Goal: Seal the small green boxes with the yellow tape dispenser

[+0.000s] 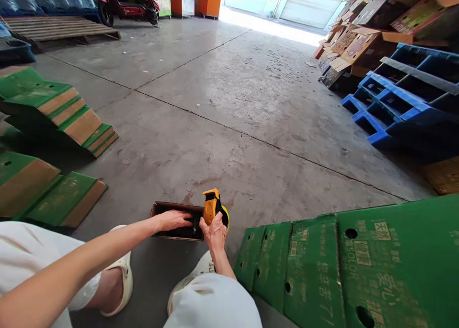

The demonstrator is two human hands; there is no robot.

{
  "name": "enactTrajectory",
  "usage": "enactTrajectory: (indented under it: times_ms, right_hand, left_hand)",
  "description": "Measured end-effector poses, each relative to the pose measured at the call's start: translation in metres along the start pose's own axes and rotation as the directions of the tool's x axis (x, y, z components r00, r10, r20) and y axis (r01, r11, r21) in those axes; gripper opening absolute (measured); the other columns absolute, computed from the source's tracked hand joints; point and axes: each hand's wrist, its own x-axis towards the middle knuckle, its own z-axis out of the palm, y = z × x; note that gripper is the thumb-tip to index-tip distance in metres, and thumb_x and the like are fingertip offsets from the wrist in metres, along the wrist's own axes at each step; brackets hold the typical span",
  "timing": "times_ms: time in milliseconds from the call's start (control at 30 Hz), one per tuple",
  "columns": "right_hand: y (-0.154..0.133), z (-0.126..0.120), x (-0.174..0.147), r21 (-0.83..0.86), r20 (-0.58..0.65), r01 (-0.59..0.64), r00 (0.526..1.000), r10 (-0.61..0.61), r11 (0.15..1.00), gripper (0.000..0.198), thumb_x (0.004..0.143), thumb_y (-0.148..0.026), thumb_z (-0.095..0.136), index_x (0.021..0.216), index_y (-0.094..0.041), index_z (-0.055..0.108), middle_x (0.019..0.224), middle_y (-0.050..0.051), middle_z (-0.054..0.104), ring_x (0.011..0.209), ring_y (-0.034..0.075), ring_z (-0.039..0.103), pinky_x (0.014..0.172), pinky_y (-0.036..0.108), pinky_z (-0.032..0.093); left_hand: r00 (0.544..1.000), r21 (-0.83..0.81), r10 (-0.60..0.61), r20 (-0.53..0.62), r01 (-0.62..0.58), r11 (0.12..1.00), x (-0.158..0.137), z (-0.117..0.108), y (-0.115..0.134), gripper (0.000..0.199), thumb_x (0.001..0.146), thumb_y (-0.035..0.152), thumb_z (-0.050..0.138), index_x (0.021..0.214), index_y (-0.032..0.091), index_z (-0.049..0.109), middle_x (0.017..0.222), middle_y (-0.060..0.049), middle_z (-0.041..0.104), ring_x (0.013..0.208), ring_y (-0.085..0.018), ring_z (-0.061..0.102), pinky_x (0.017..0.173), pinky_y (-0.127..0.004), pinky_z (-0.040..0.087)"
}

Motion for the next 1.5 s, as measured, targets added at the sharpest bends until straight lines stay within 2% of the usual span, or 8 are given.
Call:
enactTrajectory:
  times_ms: [533, 700, 767, 867, 967, 1133, 1400, 1500]
  right_hand:
    - [0.003, 0.003, -0.003, 0.18, 0.021, -0.049, 0.999, 0.046, 0.982, 0.052, 0.093, -0.056, 0.068, 0.123, -0.017, 0.051, 0.113, 0.019, 0.077, 0.107, 0.035, 0.075, 0.088, 0.036, 0.053]
    - [0.021, 0.009, -0.001, 0.42, 0.094, -0.103, 0.993, 0.069, 0.902, 0.039, 0.095, -0.058, 0.06, 0.114, -0.024, 0.062, 0.108, 0.012, 0.076, 0.109, 0.033, 0.074, 0.088, 0.035, 0.057]
    - [0.026, 0.011, 0.001, 0.444, 0.118, -0.12, 0.99, 0.075, 0.888, 0.037, 0.096, -0.057, 0.054, 0.113, -0.025, 0.062, 0.11, 0.011, 0.077, 0.108, 0.031, 0.075, 0.087, 0.035, 0.057]
    - [0.027, 0.01, 0.003, 0.511, 0.188, -0.153, 0.98, 0.063, 0.846, 0.044, 0.087, -0.059, 0.064, 0.111, -0.023, 0.059, 0.112, 0.011, 0.077, 0.108, 0.031, 0.075, 0.089, 0.034, 0.057]
    - [0.02, 0.005, 0.006, 0.47, 0.243, -0.171, 0.968, 0.059, 0.866, 0.057, 0.076, -0.062, 0.074, 0.11, -0.02, 0.056, 0.108, 0.013, 0.076, 0.107, 0.034, 0.075, 0.087, 0.036, 0.056]
    - [0.013, 0.005, 0.007, 0.178, 0.247, -0.11, 0.967, 0.064, 0.978, 0.062, 0.08, -0.068, 0.07, 0.116, -0.019, 0.054, 0.116, 0.019, 0.075, 0.114, 0.038, 0.073, 0.09, 0.04, 0.053]
    - [0.023, 0.021, 0.005, 0.094, 0.298, -0.122, 0.951, 0.089, 0.988, 0.056, 0.089, -0.073, 0.062, 0.112, -0.023, 0.054, 0.117, 0.016, 0.076, 0.116, 0.034, 0.073, 0.089, 0.037, 0.052]
    - [0.023, 0.021, 0.004, 0.096, 0.308, -0.14, 0.946, 0.104, 0.986, 0.056, 0.089, -0.072, 0.062, 0.113, -0.022, 0.055, 0.117, 0.016, 0.076, 0.115, 0.033, 0.073, 0.088, 0.035, 0.051]
  left_hand:
    - [0.993, -0.083, 0.032, 0.117, -0.023, 0.996, -0.038, 0.006, -0.007, 0.053, 0.106, 0.036, 0.047, 0.155, 0.019, 0.057, 0.168, -0.01, 0.048, 0.16, -0.022, 0.038, 0.13, -0.034, 0.03]
    - [0.983, -0.057, 0.054, -0.174, -0.065, 0.996, -0.043, 0.002, 0.004, 0.039, 0.107, 0.035, 0.05, 0.137, 0.025, 0.071, 0.152, -0.008, 0.066, 0.141, -0.023, 0.062, 0.12, -0.035, 0.046]
    - [0.883, -0.078, -0.003, -0.47, -0.038, 0.996, -0.051, -0.003, 0.009, 0.035, 0.106, 0.027, 0.05, 0.131, 0.026, 0.074, 0.137, -0.008, 0.075, 0.128, -0.024, 0.07, 0.114, -0.038, 0.052]
    - [0.477, -0.314, -0.321, -0.818, 0.097, 0.944, -0.074, -0.002, 0.005, 0.038, 0.104, 0.02, 0.046, 0.134, 0.025, 0.07, 0.129, -0.01, 0.074, 0.122, -0.024, 0.07, 0.112, -0.043, 0.053]
    - [0.176, -0.735, -0.747, -0.641, 0.14, 0.663, -0.099, 0.013, -0.009, 0.041, 0.099, 0.015, 0.054, 0.138, 0.021, 0.063, 0.119, -0.01, 0.072, 0.103, -0.022, 0.074, 0.102, -0.044, 0.06]
    - [0.446, -0.994, -0.894, -0.032, 0.076, 0.074, -0.093, 0.043, -0.017, 0.079, 0.087, 0.016, 0.081, 0.157, 0.019, 0.045, 0.119, -0.011, 0.069, 0.073, -0.015, 0.075, 0.074, -0.033, 0.065]
    - [0.471, -0.888, -0.857, -0.209, 0.275, 0.368, -0.063, 0.03, -0.014, 0.102, 0.075, 0.022, 0.085, 0.164, 0.031, 0.036, 0.156, -0.017, 0.051, 0.105, -0.023, 0.076, 0.082, -0.03, 0.06]
    - [0.594, -0.973, -0.797, -0.11, 0.098, 0.207, -0.072, 0.018, -0.015, 0.077, 0.084, 0.042, 0.079, 0.154, 0.039, 0.045, 0.161, -0.01, 0.049, 0.123, -0.027, 0.07, 0.087, -0.033, 0.057]
